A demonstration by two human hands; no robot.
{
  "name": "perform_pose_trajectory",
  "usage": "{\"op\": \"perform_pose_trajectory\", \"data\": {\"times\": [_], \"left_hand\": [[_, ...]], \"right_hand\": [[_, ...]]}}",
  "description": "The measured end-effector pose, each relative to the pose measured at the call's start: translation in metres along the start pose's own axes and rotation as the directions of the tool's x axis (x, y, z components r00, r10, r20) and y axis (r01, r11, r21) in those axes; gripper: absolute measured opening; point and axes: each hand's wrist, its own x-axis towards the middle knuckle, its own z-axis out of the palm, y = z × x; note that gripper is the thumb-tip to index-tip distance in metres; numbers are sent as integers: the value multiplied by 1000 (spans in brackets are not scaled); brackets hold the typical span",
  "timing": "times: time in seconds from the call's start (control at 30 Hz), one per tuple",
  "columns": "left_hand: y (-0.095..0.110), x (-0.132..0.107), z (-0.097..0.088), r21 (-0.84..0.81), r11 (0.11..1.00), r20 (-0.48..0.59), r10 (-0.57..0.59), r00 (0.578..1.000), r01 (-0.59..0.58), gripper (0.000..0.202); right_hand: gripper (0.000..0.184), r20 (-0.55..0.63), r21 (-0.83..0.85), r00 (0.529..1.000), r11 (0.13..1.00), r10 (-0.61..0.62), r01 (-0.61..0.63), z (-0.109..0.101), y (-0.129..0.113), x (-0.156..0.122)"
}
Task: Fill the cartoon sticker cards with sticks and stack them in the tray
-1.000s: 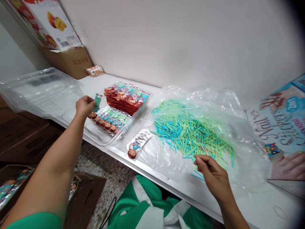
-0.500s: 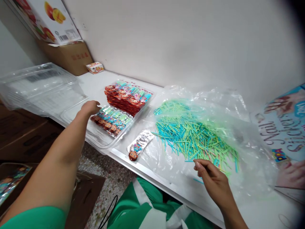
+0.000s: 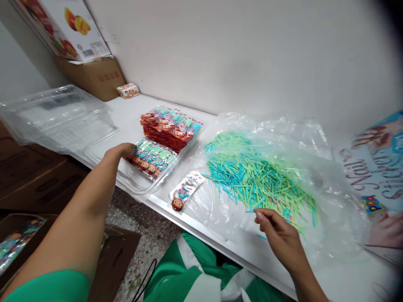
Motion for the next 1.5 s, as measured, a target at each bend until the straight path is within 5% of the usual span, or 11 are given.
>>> {"op": "perform_pose_trajectory", "data": {"times": [0.13, 0.27, 0.37, 0.47, 0.57, 0.7, 0.93, 1.1, 1.17, 1.3, 1.5], "left_hand": [[18, -5, -14, 156, 983, -56, -88, 995, 96, 34], [69, -66, 4, 140, 978, -179, 175, 968, -151, 32], [99, -137, 55, 32, 887, 152, 451, 880, -460, 26], [100, -180, 111, 152, 887, 388, 352, 852, -436, 29], [82, -179, 144, 396, 882, 331, 122, 936, -255, 39], [61, -154, 154, 328, 944, 290, -60, 955, -40, 39], [61, -149, 151, 182, 983, 203, -34, 979, -4, 33], [89, -158, 138, -252, 966, 166, -11, 986, 53, 35], [111, -175, 140, -458, 872, 325, -17, 946, 173, 34], [158, -228, 160, -611, 665, 639, 93, 763, 430, 38], [181, -272, 191, -553, 461, 823, 172, 541, 694, 23]], "right_hand": [[25, -10, -21, 1000, 1000, -8, 8, -1, 1, -1], [25, 16, -6, 1000, 1000, -15, 15, 5, -3, 1], [24, 37, 9, 998, 998, -55, 55, 11, -11, 2], [22, 59, -1, 992, 994, -107, 108, 12, -16, -3], [21, 55, -22, 991, 992, -121, 123, 4, -13, -11], [21, 18, -21, 997, 997, -71, 72, -8, 3, -22], [22, -6, 7, 999, 999, -49, 49, -12, 17, -29], [23, -12, 63, 999, 997, -45, 46, -5, 12, -27], [24, -19, 126, 1000, 992, -4, 6, 5, 7, -25], [44, 135, 357, 991, 933, -2, -47, 34, -1, -19], [21, 242, 476, 970, 871, 5, -123, 46, 11, -21]]}}
